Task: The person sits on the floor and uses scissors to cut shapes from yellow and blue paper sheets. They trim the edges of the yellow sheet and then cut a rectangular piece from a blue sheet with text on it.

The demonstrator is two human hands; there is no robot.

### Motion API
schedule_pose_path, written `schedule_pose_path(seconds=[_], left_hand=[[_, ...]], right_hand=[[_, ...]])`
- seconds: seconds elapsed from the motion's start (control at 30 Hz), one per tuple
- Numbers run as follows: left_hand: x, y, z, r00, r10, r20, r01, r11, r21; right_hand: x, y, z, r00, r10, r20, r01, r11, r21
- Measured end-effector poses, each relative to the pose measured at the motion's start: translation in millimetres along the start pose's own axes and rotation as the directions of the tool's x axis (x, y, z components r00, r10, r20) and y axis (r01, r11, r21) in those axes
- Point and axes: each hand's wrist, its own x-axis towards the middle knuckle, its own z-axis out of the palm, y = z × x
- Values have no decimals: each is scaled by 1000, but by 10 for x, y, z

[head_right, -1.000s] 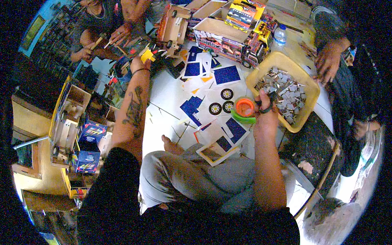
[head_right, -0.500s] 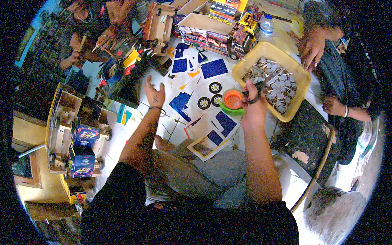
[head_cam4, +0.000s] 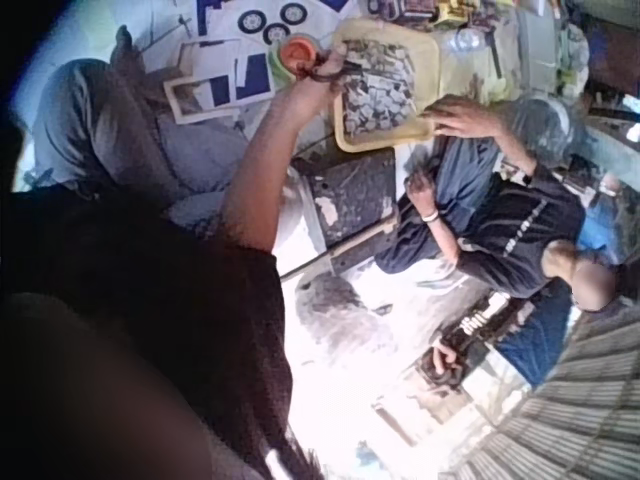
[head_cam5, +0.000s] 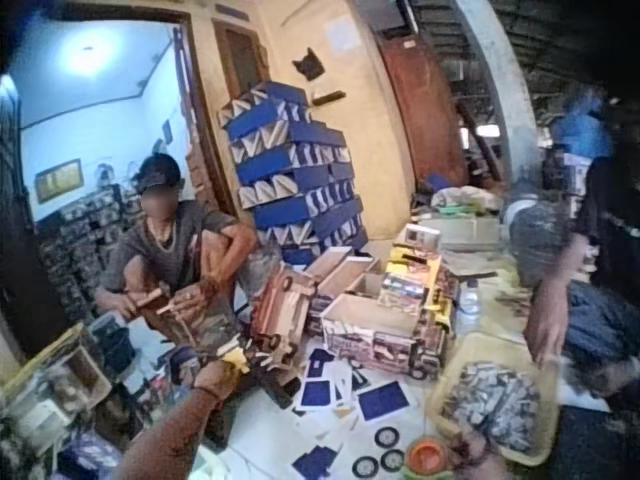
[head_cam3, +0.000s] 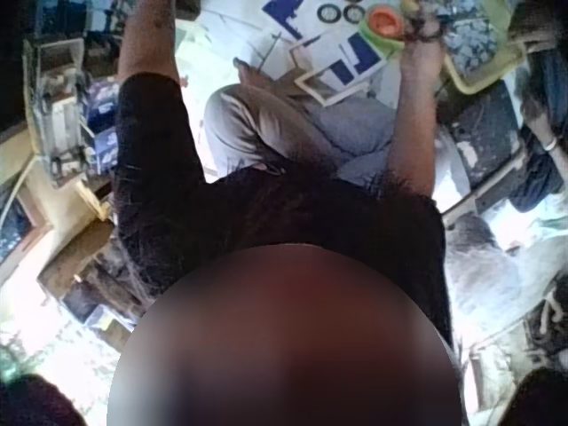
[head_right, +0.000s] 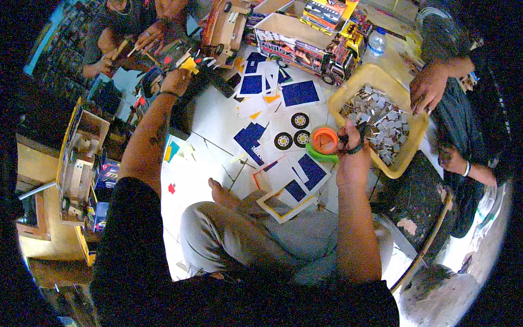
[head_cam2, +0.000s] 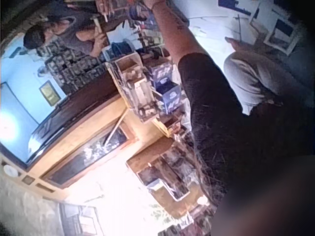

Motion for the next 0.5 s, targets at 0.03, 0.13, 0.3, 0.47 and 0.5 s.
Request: schedule_pose_path(seconds=[0.03, 0.13, 0.3, 0.47, 0.5], left_hand=[[8, -16, -6, 1000, -16, -10, 16, 1000, -15], [-22, -71, -35, 995, 97, 16, -98, 994, 40], [39, -87, -117, 996, -84, 1, 84, 996, 35], [30, -29, -190, 981, -158, -111, 163, 986, 38], [22, -28, -210, 974, -168, -153, 172, 985, 14]], right_hand=[[2, 4, 1, 1000, -1, -7, 1, 1000, -4], [2, 8, 3, 1000, 9, -22, -9, 1000, -10], [-1, -5, -10, 1000, 5, -5, -5, 1000, -5], [4, 9, -7, 1000, 17, 18, -17, 1000, 21], [12, 10, -5, 1000, 9, 8, -9, 1000, 28]])
